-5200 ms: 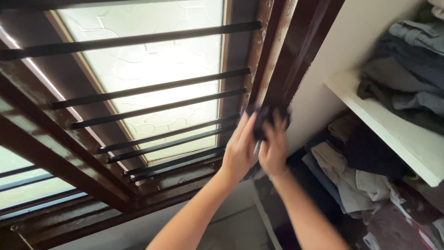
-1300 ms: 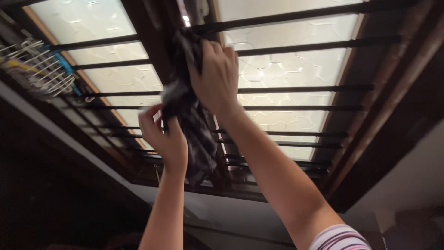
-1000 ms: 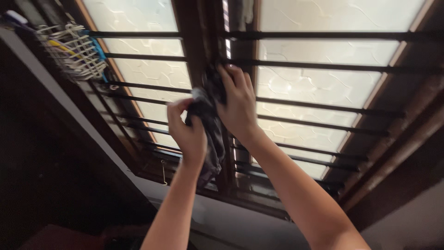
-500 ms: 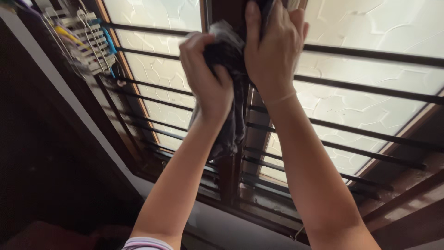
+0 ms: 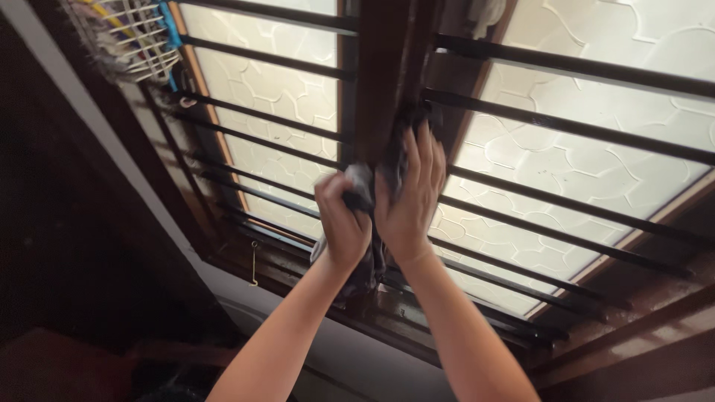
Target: The person cleans window bars using a cloth, occasionally rinsing the cloth in a bucket of water.
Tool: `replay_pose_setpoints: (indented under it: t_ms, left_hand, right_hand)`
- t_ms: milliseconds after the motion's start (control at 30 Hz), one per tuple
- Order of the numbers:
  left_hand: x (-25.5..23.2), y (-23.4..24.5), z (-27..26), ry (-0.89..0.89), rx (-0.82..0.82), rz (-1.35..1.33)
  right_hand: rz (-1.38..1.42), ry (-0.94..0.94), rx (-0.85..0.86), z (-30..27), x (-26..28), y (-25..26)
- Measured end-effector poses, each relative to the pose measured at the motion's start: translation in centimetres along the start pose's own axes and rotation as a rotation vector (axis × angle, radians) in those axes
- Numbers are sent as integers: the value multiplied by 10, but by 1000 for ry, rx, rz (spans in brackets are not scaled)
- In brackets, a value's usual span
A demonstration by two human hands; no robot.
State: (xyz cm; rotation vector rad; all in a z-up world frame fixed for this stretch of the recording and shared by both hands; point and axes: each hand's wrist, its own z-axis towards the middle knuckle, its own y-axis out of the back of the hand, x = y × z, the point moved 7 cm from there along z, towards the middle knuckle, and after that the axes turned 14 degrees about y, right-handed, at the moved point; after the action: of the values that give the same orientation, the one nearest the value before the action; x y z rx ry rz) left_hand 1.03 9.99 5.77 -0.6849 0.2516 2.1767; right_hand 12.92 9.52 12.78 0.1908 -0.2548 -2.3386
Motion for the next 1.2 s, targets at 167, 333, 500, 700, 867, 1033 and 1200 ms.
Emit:
replay_pose_setpoints:
  t_ms: [167,333,500,700,867,1033,1200]
  left_hand:
    - [37,8,-59,116,115,63]
    - [28,15,-60,140,193,32]
    - [-31,10,12,-56,98,13]
    - [-38,3,19,-123,119,54]
    - [23,11,-51,-85,100,69]
    - [63,17,-111,73,268,151]
    - [29,19,-69,28,242,106]
  right_hand:
    - [11,-57,95,-59,16,-7]
    - [16,-109,42,-66,17,-4]
    - [175,-498,151,-39,-31,-6]
    - [111,-433,302,-41,-33,-5]
    - [86,-79,55,-89,17,-3]
    - [138,-212,143,-150,21,-18]
    - [239,-573,111,-135,-32,-34]
